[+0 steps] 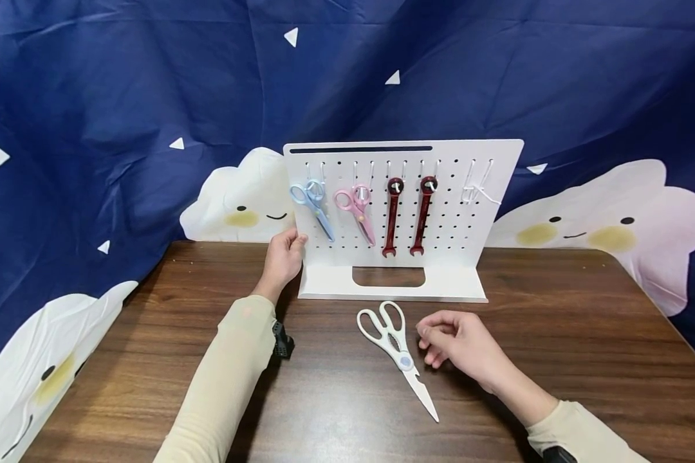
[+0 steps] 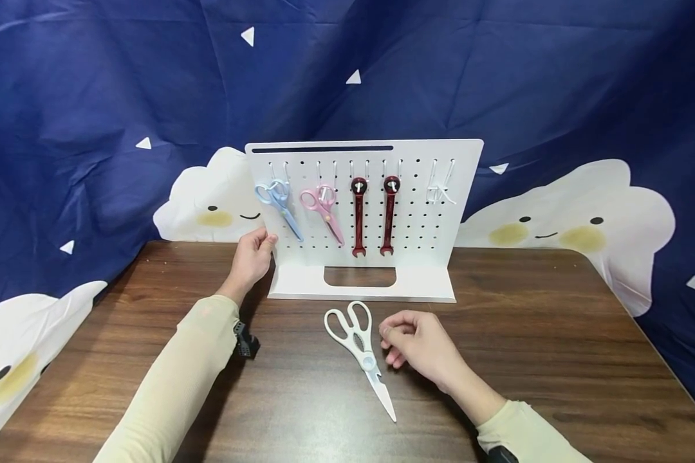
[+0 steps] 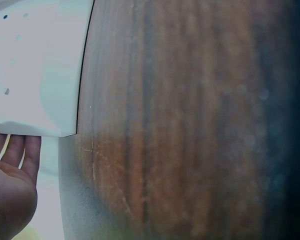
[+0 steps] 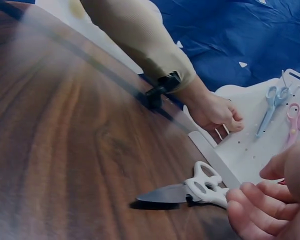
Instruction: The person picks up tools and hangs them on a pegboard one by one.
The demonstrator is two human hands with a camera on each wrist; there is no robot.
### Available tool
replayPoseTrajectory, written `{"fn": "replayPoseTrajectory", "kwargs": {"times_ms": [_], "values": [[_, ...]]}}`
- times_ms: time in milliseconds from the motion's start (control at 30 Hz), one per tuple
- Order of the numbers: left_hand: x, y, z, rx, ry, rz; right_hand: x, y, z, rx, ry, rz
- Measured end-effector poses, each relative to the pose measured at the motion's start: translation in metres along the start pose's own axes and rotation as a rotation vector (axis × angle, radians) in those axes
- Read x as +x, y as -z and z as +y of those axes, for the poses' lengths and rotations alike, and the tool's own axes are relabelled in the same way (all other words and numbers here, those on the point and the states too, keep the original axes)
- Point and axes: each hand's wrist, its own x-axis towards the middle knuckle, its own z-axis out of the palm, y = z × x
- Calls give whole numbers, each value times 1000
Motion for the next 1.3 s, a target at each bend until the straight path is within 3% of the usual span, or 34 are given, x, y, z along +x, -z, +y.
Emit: {"fn": "replayPoseTrajectory", "kwargs": {"times_ms": [467,700,933,1300], "values": [[-2,4,0,-6,14,-19,-21,-15,13,-141,-93,-65],[-1,4,0,-2,6,-17,-22,-26,13,-336,-102,55],[-2,7,0,-1,13,-4,-19,-36,13,-600,31,140],[0,3,2,0,-1,-17,-18,-16,21,-389,35,-26]]}}
